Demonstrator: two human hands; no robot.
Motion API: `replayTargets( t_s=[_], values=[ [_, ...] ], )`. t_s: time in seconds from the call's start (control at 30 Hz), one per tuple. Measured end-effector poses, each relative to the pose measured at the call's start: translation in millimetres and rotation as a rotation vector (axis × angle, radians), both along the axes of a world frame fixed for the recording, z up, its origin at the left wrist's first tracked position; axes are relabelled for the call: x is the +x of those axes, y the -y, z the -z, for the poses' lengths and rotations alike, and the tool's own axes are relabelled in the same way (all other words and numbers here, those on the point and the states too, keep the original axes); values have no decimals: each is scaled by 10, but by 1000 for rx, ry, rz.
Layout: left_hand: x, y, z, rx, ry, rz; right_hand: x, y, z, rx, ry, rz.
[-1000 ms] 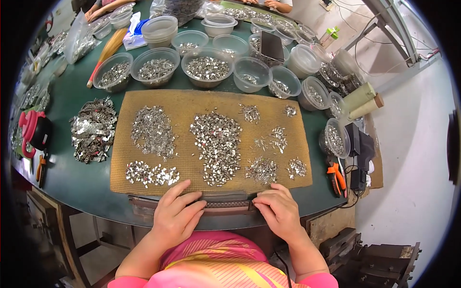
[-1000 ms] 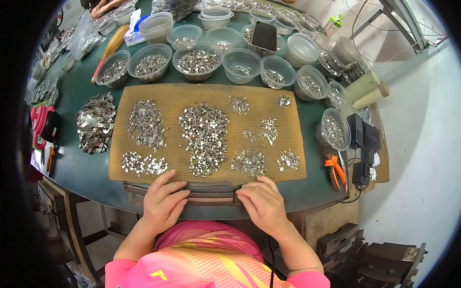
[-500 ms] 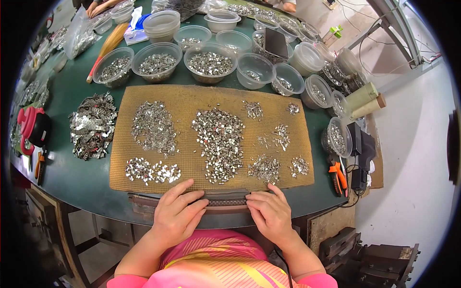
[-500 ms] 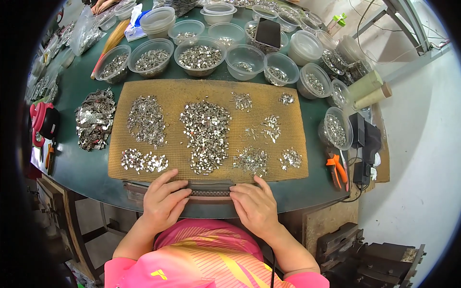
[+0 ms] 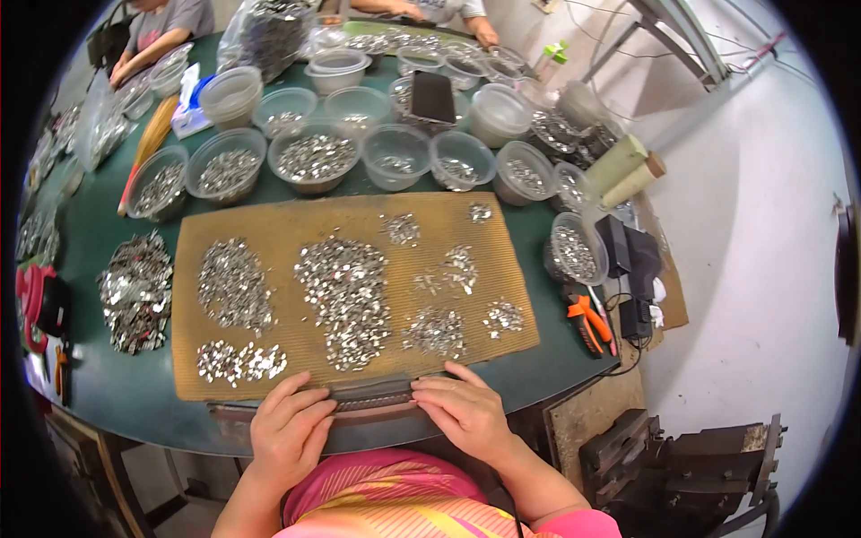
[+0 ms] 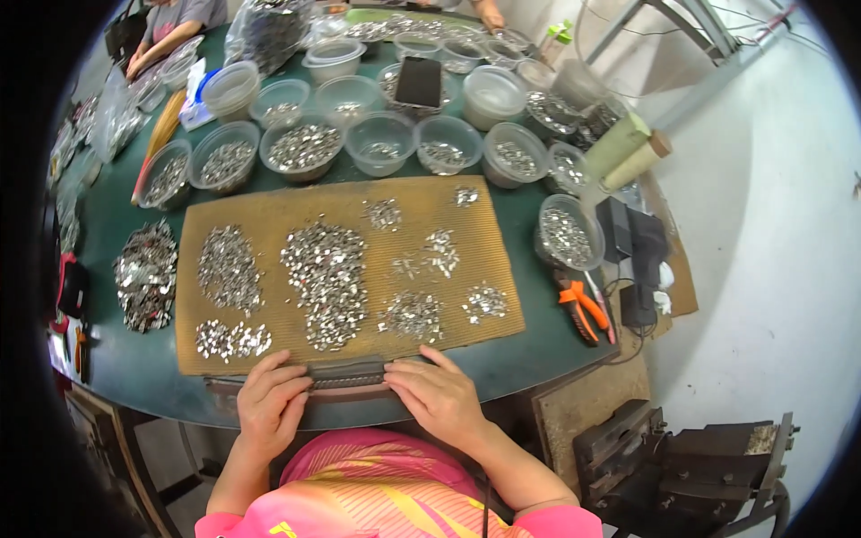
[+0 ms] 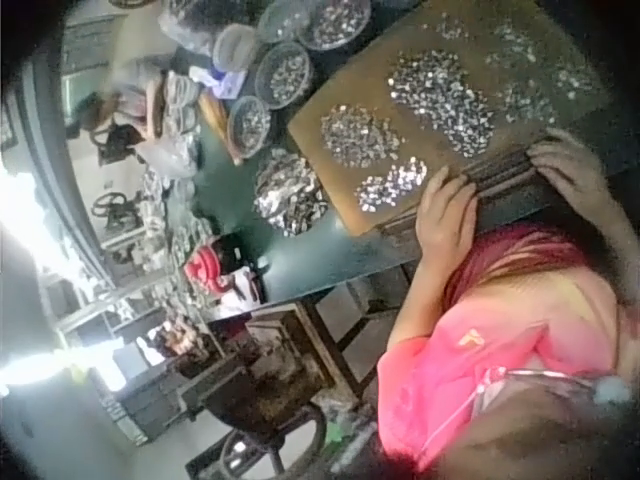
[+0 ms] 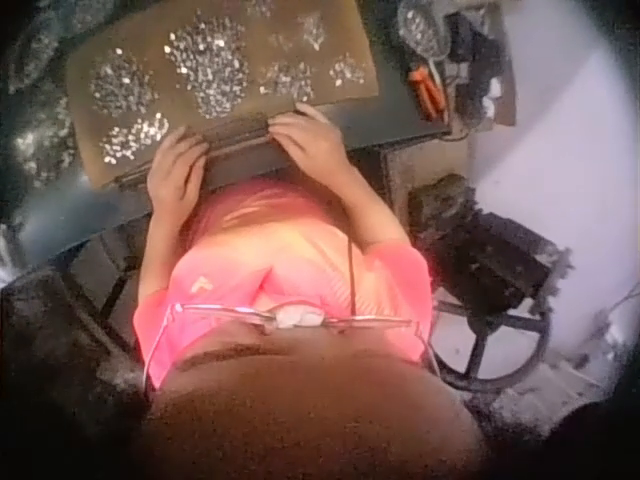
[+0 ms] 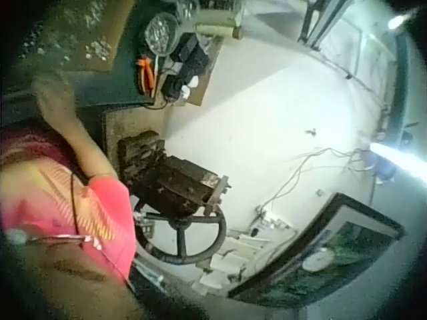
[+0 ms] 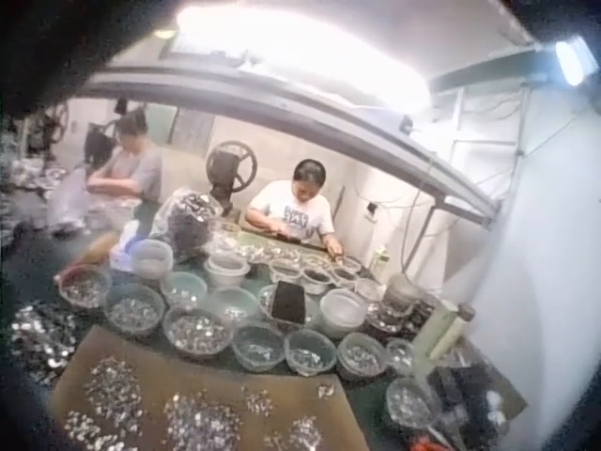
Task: Sorting small metal components and placing them into a manual assembly fixture.
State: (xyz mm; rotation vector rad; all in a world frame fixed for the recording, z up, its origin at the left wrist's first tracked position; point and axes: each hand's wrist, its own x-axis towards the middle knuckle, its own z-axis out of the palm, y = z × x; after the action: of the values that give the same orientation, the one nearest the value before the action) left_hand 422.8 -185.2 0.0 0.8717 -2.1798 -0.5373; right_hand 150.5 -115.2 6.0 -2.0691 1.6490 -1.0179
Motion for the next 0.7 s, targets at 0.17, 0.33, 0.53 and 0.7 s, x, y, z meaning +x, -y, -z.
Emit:
replayTargets(
  t_s=[0.17, 0.33, 0.53, 0.7],
  values=[
    [-34, 29, -83, 64, -9, 21, -394, -41, -112, -153, -51, 218],
    [-121, 121, -180, 43, 40, 52, -686, -146, 29, -131, -426, 303],
    [-388, 385, -422, -62, 108, 170, -854, -231, 14, -165, -215, 237],
    [-805, 593, -540, -136, 148, 327, -993, -208, 14, -153, -37, 413]
  ],
)
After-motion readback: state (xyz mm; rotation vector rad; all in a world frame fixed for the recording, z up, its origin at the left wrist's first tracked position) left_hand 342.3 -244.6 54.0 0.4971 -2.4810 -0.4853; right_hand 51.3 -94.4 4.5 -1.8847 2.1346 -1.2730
